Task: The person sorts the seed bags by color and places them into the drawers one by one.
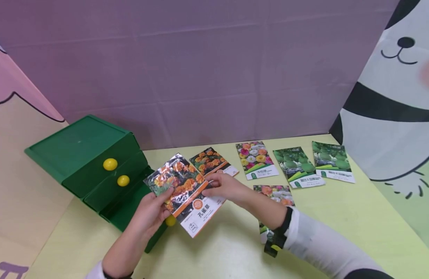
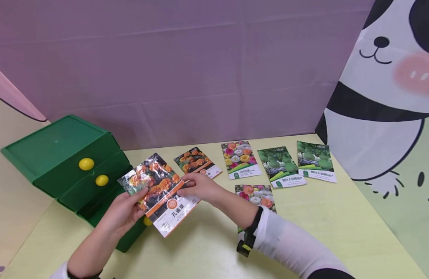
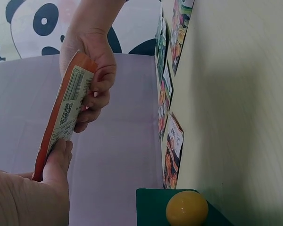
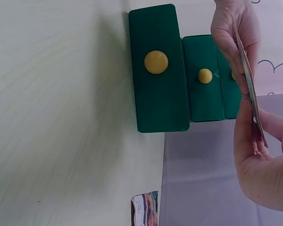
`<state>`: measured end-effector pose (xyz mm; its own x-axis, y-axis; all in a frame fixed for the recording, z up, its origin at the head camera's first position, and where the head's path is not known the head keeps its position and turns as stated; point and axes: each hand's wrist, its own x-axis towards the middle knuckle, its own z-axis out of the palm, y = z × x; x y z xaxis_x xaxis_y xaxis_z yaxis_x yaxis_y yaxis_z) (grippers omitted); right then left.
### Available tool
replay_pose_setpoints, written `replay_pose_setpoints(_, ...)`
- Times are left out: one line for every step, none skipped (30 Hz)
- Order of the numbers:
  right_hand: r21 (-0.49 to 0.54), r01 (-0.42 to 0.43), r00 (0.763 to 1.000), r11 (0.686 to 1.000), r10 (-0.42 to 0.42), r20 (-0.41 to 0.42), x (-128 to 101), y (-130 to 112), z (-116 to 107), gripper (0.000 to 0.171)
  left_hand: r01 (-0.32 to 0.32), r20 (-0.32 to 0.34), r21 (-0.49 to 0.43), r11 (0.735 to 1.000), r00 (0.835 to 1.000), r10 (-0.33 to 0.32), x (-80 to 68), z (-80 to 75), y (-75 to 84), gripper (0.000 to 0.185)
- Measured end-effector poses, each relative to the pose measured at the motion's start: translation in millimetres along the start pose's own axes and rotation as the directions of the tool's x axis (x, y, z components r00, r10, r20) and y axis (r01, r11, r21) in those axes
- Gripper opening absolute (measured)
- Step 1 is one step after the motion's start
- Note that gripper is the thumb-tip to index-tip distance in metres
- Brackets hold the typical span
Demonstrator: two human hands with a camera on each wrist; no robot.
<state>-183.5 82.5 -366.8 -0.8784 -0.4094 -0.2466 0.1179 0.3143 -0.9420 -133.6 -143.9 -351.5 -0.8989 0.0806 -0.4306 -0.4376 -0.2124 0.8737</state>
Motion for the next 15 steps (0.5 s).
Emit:
replay_pose_setpoints(-0.005, 0.008, 1.0, 1.0, -0.008, 0.004, 0.8, 0.2, -0.1, 0.04, -0.001, -0.001, -0.002, 1.0, 1.0, 0.001, 0.3, -0.3, -0.1, 0.056)
replay_pose_setpoints(-0.006, 0.014, 1.0, 1.0, -0.014, 0.005, 1.6, 0.4, -0.3, 0.04, 0.0, -0.003, -0.004, 1.0, 1.0, 0.0, 0.6, -0.7, -0.2, 0.056)
replay_pose_setpoints(-0.006, 0.02, 1.0, 1.0, -0.02, 0.004, 2.3, 0.8, -0.6, 0.04, 0.0, -0.002, -0.007, 1.0, 1.0, 0.0, 1.0, -1.1, -0.4, 0.057)
replay_pose_setpoints(-0.016, 0.031, 1.0, 0.999, -0.031, 0.003, 2.9, 1.4, -1.2, 0.041, 0.002, -0.003, -0.009, 1.0, 1.0, -0.002, 1.5, -1.8, -0.9, 0.057)
replay_pose_setpoints(-0.025, 0.042, 0.999, 0.999, -0.042, 0.004, 3.5, 2.0, -2.0, 0.042, 0.001, -0.003, -0.01, 1.0, 1.0, -0.001, 2.1, -2.6, -1.5, 0.057)
replay_pose_setpoints(-0.034, 0.048, 0.999, 0.998, -0.048, 0.003, 4.2, 2.4, -3.1, 0.044, 0.002, -0.005, -0.014, 1.0, 1.0, -0.002, 2.7, -3.8, -2.2, 0.057)
replay_pose_setpoints(-0.039, 0.059, 0.998, 0.997, -0.059, 0.005, 5.1, 3.0, -4.5, 0.045, 0.006, -0.006, -0.017, 1.0, 1.0, -0.006, 3.3, -5.5, -3.1, 0.056)
replay_pose_setpoints(-0.036, 0.068, 0.998, 0.997, -0.068, 0.007, 6.5, 3.5, -6.3, 0.048, 0.013, -0.009, -0.022, 1.0, 1.0, -0.013, 3.9, -7.7, -4.0, 0.056)
replay_pose_setpoints(-0.046, 0.083, 0.997, 0.995, -0.083, 0.009, 8.3, 3.8, -8.5, 0.051, 0.02, -0.009, -0.032, 0.999, 1.0, -0.021, 4.4, -10.4, -4.8, 0.057)
replay_pose_setpoints(-0.058, 0.097, 0.995, 0.994, -0.097, 0.01, 10.6, 3.8, -11.2, 0.053, 0.026, -0.013, -0.04, 0.999, 1.0, -0.027, 5.0, -13.5, -5.8, 0.058)
replay_pose_setpoints(-0.069, 0.105, 0.994, 0.992, -0.105, 0.005, 13.2, 3.2, -13.9, 0.056, 0.033, -0.012, -0.056, 0.998, 0.999, -0.034, 5.4, -16.9, -6.8, 0.059)
replay_pose_setpoints(-0.089, 0.115, 0.993, 0.989, -0.116, -0.005, 17.4, 3.2, -17.1, 0.059, 0.044, -0.013, -0.075, 0.996, 0.999, -0.045, 5.6, -20.5, -7.6, 0.061)
replay_pose_setpoints(-0.119, 0.128, 0.991, 0.985, -0.13, -0.016, 21.5, 2.6, -20.3, 0.063, 0.052, -0.013, -0.091, 0.995, 0.998, -0.053, 5.8, -24.1, -8.4, 0.062)
replay_pose_setpoints(-0.169, 0.128, 0.99, 0.977, -0.136, -0.039, 26.0, 1.8, -23.7, 0.066, 0.06, -0.012, -0.109, 0.992, 0.998, -0.061, 6.1, -27.6, -9.4, 0.063)
replay_pose_setpoints(-0.223, 0.123, 0.988, 0.967, -0.14, -0.063, 31.4, 1.7, -27.3, 0.069, 0.069, -0.009, -0.13, 0.989, 0.997, -0.071, 6.6, -31.4, -10.4, 0.064)
